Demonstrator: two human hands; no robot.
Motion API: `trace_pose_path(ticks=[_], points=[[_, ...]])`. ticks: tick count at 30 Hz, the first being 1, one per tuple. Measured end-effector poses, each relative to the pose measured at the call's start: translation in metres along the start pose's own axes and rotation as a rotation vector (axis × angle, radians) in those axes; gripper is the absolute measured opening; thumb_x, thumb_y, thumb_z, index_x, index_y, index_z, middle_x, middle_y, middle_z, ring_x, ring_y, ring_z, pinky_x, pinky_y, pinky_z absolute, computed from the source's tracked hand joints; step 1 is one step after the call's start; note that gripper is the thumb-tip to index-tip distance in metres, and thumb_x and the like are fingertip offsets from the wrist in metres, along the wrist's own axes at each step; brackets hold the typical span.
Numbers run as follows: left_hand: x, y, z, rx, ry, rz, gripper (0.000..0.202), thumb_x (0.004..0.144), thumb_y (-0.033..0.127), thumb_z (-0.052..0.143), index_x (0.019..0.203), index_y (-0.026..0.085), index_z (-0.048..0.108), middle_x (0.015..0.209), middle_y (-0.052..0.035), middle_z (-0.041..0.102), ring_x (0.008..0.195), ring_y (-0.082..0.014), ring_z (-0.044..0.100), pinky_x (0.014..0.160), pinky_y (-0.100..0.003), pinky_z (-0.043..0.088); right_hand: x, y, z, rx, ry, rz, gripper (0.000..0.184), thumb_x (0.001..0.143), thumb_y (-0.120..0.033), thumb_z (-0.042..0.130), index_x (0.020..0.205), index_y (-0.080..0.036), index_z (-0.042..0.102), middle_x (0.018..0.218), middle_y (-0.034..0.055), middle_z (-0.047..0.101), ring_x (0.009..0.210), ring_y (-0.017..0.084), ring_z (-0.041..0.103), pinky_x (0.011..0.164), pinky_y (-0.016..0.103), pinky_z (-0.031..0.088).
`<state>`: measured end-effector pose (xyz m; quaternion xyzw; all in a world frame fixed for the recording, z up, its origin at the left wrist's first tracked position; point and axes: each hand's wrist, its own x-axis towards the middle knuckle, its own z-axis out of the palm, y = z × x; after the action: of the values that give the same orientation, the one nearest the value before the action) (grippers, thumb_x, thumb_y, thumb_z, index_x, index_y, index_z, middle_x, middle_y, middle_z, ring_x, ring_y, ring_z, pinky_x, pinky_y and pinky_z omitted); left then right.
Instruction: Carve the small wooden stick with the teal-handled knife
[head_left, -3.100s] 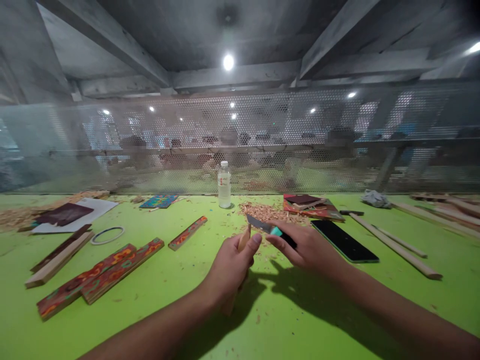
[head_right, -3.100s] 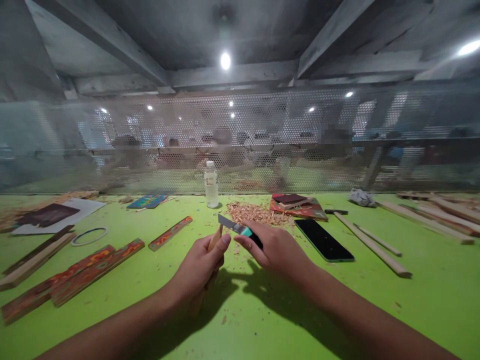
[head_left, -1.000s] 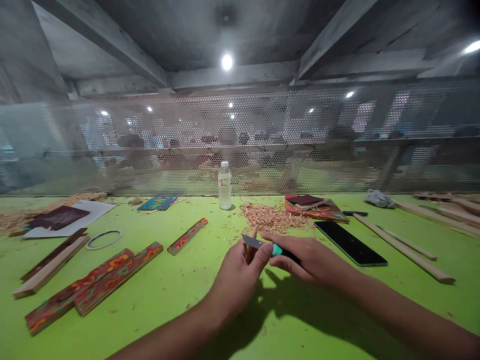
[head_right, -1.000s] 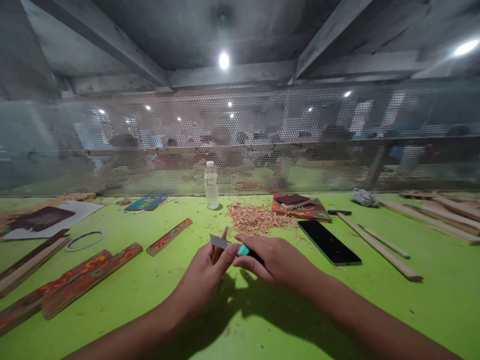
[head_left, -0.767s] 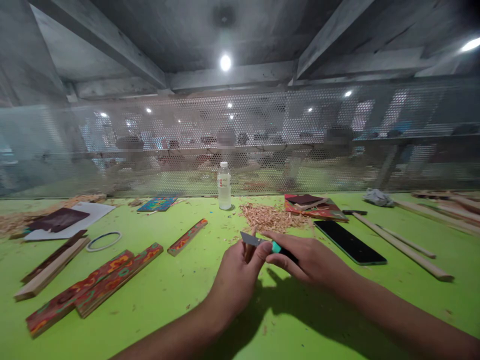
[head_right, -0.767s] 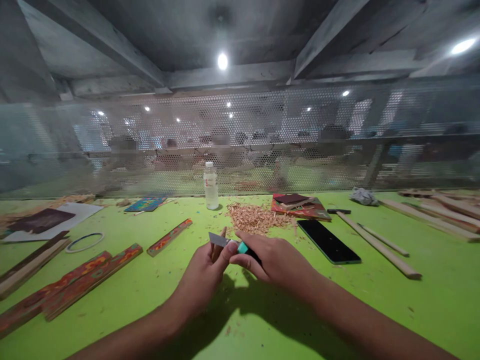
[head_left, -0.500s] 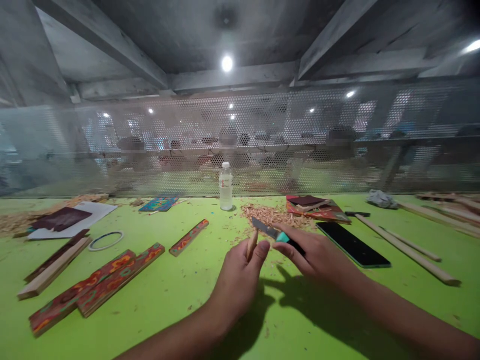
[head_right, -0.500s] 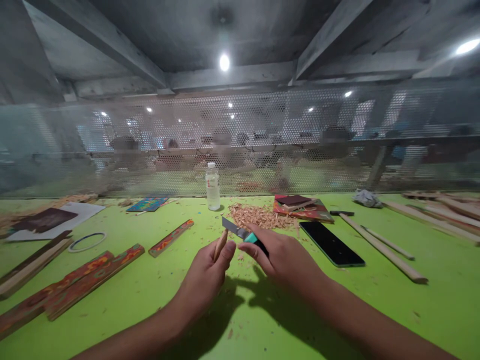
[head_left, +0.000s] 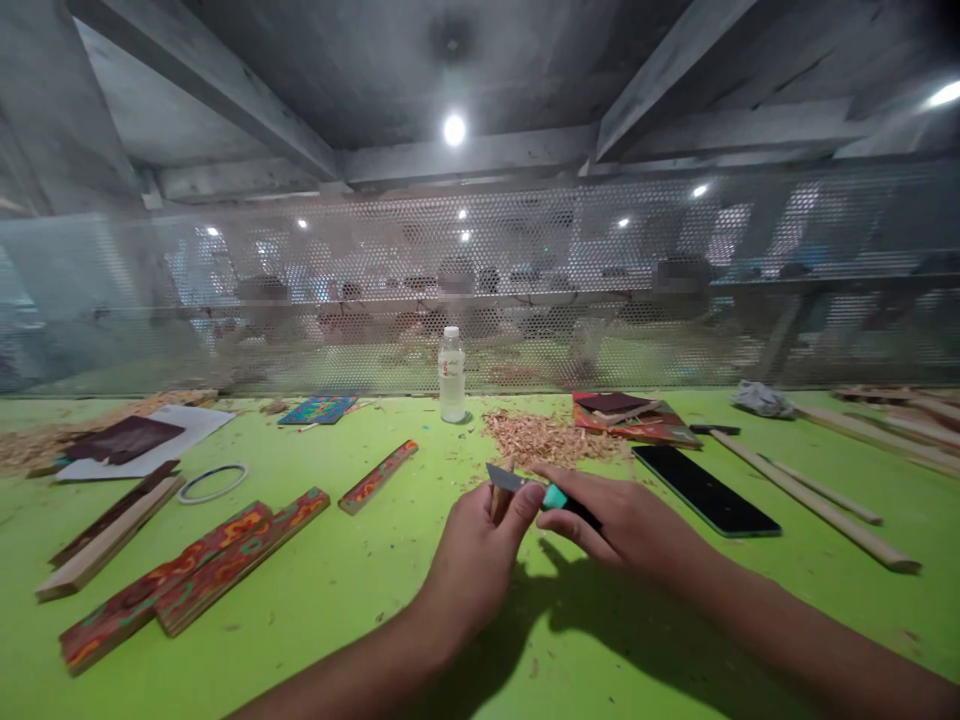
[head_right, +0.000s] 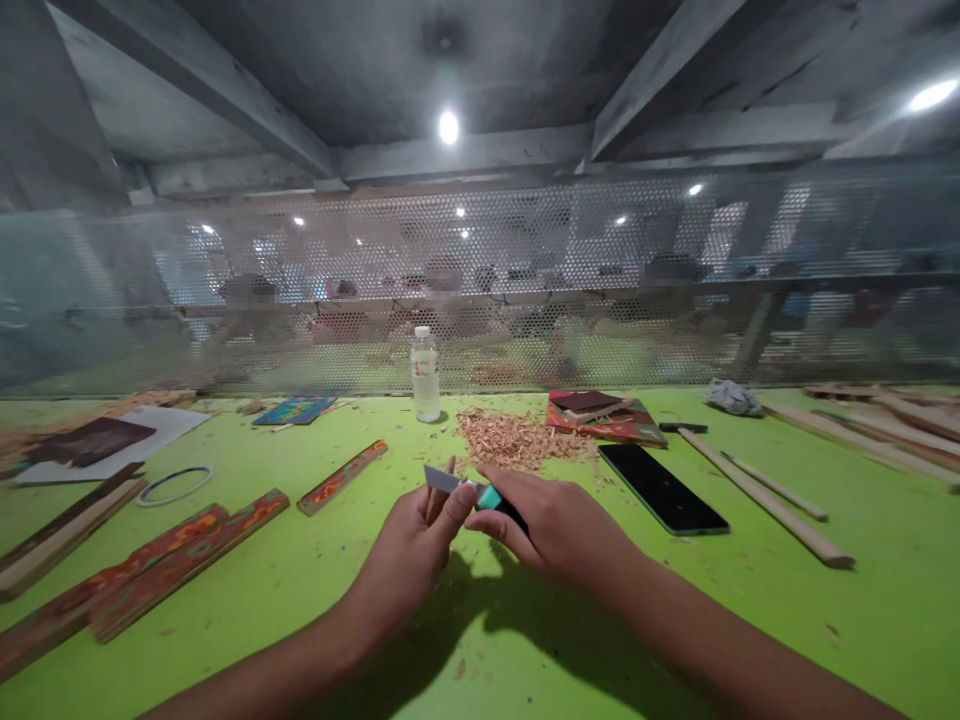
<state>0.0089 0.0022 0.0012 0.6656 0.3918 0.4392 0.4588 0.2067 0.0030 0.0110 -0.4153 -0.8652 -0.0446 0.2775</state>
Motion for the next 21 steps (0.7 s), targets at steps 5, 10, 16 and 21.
trace_pose_path(ticks=[5,10,16,21], points=[[-0.001,0.001,-0.002,0.032,0.020,-0.010,0.044,0.100,0.055,0.053,0.072,0.024,0.040,0.065,0.0055,0.032,0.060,-0.0145,0.029,0.059,-0.033,0.023,0.001,0.008,-0.002,-0.016,0.102,0.111,0.054,0.106,-0.056,0.038,0.133,-0.018,0.066,0.121,0.0158,0.077,0.104,0.031,0.077,0.080,0.040,0.062],[-0.002,0.001,-0.002,0.004,0.003,-0.002,0.042,0.099,0.056,0.055,0.076,0.023,0.045,0.068,0.0046,0.036,0.063,-0.0147,0.031,0.059,-0.032,0.025,0.006,0.014,-0.009,0.025,0.089,0.155,0.061,0.106,-0.061,0.032,0.126,-0.018,0.069,0.123,0.0169,0.076,0.107,0.032,0.076,0.083,0.042,0.061],[0.001,0.000,-0.003,-0.041,-0.006,-0.030,0.048,0.096,0.065,0.055,0.089,0.018,0.062,0.065,0.0035,0.042,0.062,-0.0152,0.037,0.060,-0.030,0.032,0.004,0.000,-0.001,0.172,-0.151,0.075,0.059,0.106,-0.059,0.035,0.132,-0.016,0.065,0.117,0.0157,0.077,0.101,0.029,0.075,0.083,0.039,0.058],[0.004,-0.005,-0.002,-0.037,0.019,-0.055,0.039,0.094,0.056,0.061,0.077,0.020,0.057,0.065,0.0037,0.042,0.063,-0.0155,0.036,0.062,-0.030,0.030,0.006,-0.006,-0.001,0.220,-0.181,-0.009,0.051,0.107,-0.056,0.037,0.129,-0.022,0.067,0.117,0.0110,0.078,0.101,0.025,0.074,0.085,0.036,0.057]])
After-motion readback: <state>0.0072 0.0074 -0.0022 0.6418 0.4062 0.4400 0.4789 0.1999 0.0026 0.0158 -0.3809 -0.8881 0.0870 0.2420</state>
